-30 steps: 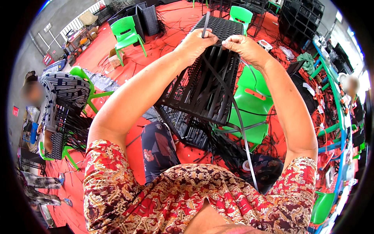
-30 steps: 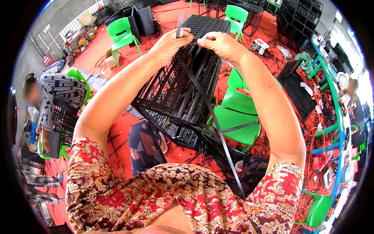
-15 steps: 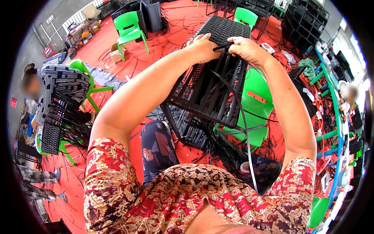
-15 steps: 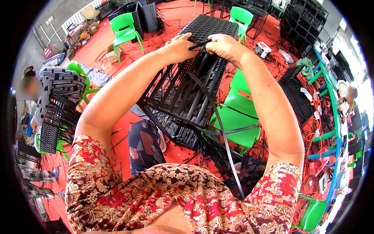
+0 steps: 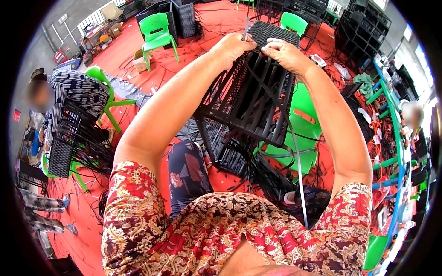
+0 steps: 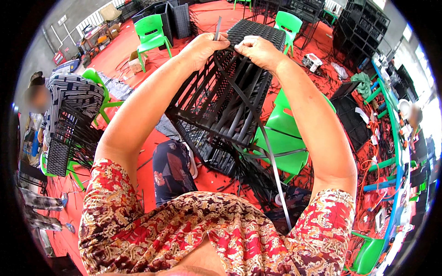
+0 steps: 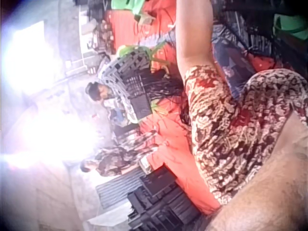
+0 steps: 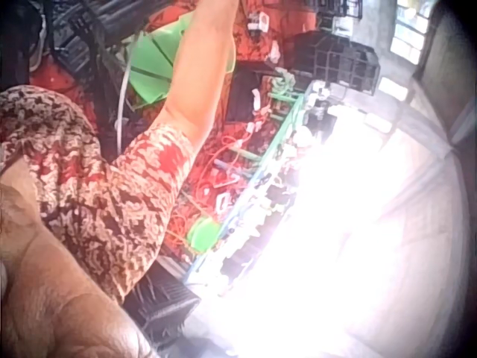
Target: The person weaves black plastic strips through a chair frame by hand, pulling them tight and securing them into the existing pattern.
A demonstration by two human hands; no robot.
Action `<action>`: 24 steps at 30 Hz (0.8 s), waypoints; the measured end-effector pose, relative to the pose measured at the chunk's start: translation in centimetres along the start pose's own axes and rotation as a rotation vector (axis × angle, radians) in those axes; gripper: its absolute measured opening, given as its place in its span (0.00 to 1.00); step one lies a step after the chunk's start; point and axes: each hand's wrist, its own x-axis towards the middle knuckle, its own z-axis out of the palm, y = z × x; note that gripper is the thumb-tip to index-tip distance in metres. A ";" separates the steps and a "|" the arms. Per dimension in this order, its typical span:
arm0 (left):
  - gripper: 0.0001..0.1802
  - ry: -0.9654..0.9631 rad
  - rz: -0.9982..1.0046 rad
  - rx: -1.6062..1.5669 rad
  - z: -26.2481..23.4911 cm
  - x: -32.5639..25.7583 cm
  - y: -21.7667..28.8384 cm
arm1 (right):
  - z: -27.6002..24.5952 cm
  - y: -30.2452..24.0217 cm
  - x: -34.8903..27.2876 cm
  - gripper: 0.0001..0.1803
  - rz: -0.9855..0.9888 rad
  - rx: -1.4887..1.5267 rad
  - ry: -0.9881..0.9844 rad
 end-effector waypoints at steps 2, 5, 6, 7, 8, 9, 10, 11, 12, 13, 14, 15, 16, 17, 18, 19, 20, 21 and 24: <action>0.06 0.028 -0.080 0.384 0.1 -0.1 0.7 | -0.2 0.0 0.2 0.13 0.019 0.009 -0.028; 0.10 -0.066 0.169 0.893 -1.7 0.3 -1.7 | 0.5 0.2 0.5 0.11 0.056 0.118 0.048; 0.12 -0.076 0.251 1.018 -2.2 0.5 -2.7 | 0.4 0.2 0.6 0.11 0.087 0.124 0.018; 0.13 -0.121 0.099 1.084 -1.2 0.0 -1.6 | 0.1 0.4 0.3 0.11 0.134 0.131 -0.004; 0.14 -0.120 0.121 1.154 -1.1 -0.1 -1.4 | 0.0 0.1 0.2 0.11 0.170 0.138 -0.034; 0.15 -0.119 0.145 1.223 -1.1 -0.2 -1.2 | 0.0 -0.3 0.1 0.10 0.168 0.095 -0.051; 0.16 -0.119 0.172 1.292 -0.8 -0.3 -0.9 | 0.0 -0.3 0.3 0.10 0.185 0.083 -0.074; 0.14 -0.124 0.086 1.313 0.0 -0.9 0.4 | 0.1 0.0 0.7 0.10 0.203 0.071 -0.096; 0.15 -0.151 0.096 1.223 0.0 -0.4 -0.3 | 0.1 0.3 0.8 0.10 0.222 0.058 -0.118; 0.15 -0.174 0.104 1.136 -0.3 0.1 -0.6 | 0.2 0.3 0.9 0.10 0.179 0.020 -0.110; 0.15 -0.198 0.113 1.048 -0.5 0.6 -1.1 | 0.3 0.3 1.0 0.10 0.137 -0.017 -0.102; 0.15 -0.207 0.121 0.934 -0.9 0.7 -1.6 | 0.3 0.3 1.0 0.11 0.094 -0.055 -0.093; 0.15 -0.218 0.126 0.819 -1.1 0.3 -1.5 | 0.4 0.2 0.8 0.11 0.081 -0.092 -0.085; 0.15 -0.228 0.131 0.704 -1.2 -0.1 -1.4 | 0.3 -0.1 0.5 0.11 0.066 -0.128 -0.077; 0.14 -0.224 0.162 0.598 -1.4 0.2 -2.1 | 0.3 -0.2 0.4 0.11 0.051 -0.164 -0.069; 0.13 -0.222 0.195 0.488 -1.2 0.3 -1.9 | 0.3 0.1 0.3 0.11 -0.038 -0.195 0.018; 0.12 -0.219 0.228 0.379 -1.1 0.3 -1.7 | 0.3 0.6 0.3 0.12 -0.128 -0.226 0.104; 0.09 -0.094 0.147 0.200 -1.0 -0.1 -1.8 | 0.3 0.8 0.3 0.13 -0.219 -0.255 0.189; 0.10 0.109 0.113 -0.123 -1.5 -0.8 -0.6 | 0.6 -0.8 1.1 0.12 -0.089 0.089 0.003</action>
